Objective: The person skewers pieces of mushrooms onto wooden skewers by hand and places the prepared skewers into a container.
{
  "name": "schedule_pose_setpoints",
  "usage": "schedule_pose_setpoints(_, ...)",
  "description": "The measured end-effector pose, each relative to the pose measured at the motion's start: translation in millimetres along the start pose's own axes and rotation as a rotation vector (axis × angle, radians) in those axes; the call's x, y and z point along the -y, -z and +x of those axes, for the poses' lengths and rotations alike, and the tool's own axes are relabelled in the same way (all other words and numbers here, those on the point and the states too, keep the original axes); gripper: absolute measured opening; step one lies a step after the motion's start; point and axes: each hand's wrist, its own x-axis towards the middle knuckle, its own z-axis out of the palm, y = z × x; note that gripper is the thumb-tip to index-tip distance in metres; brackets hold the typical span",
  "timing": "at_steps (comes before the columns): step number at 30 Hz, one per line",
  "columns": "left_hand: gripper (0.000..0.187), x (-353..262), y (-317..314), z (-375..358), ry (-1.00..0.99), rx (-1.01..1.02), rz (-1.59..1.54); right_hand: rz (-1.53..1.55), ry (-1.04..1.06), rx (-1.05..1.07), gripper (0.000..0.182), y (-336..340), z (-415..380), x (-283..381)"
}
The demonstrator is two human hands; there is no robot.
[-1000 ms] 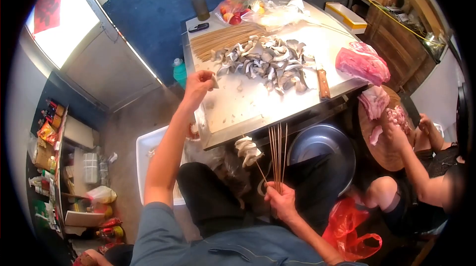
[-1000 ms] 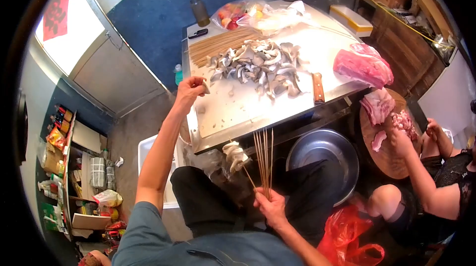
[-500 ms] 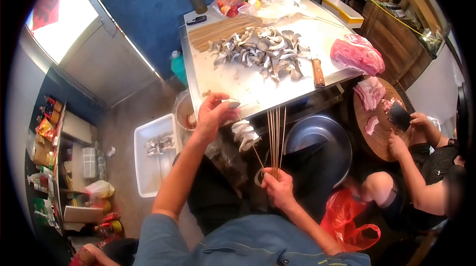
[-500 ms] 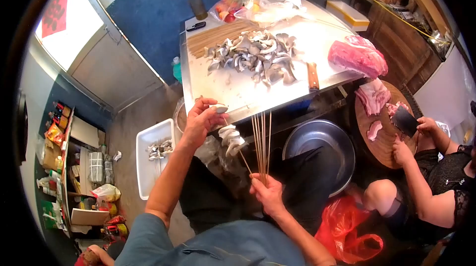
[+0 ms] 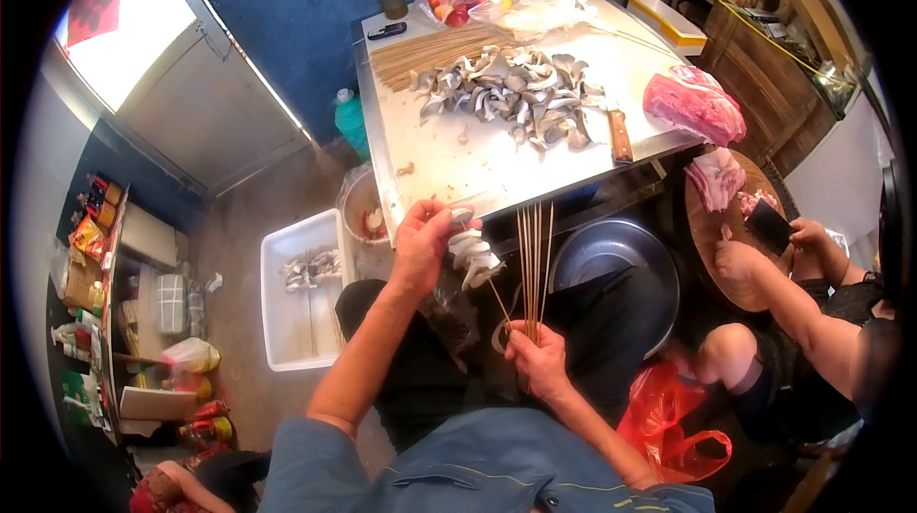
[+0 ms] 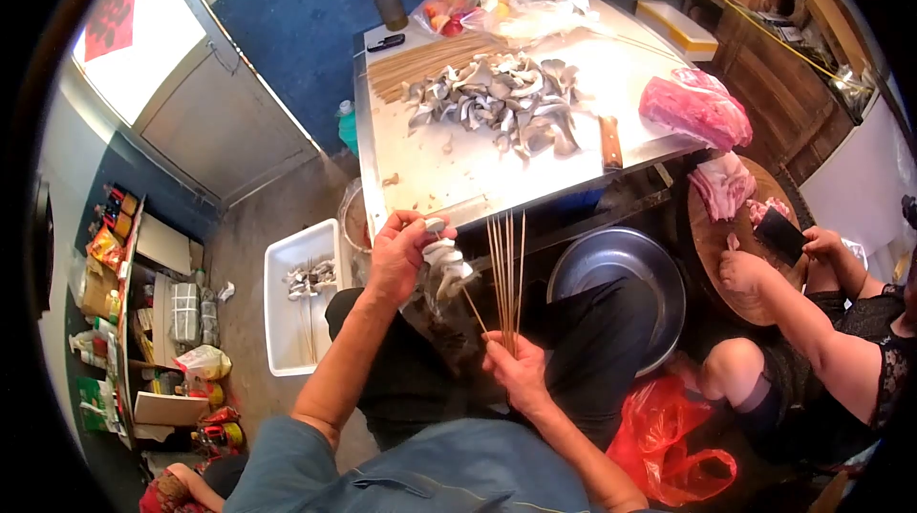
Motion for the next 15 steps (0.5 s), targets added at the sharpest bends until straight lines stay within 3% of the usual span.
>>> schedule_pose_setpoints(9, 0.006, 21.7, 4.6, -16.1, 0.052, 0.102, 0.048, -0.012, -0.007, -0.012, 0.015, 2.4, -0.2, -5.5)
schedule_pose_setpoints(12, 0.008, 33.9, 5.2, -25.6, 0.074, -0.01, 0.035, 0.005, -0.04, -0.037, 0.016, 4.9, -1.5, -8.7)
schedule_pose_setpoints(15, 0.01, 38.7, 0.9, -37.2, 0.055, 0.014, 0.123, -0.047, -0.001, -0.066, 0.018, -0.9, 4.3, -3.8)
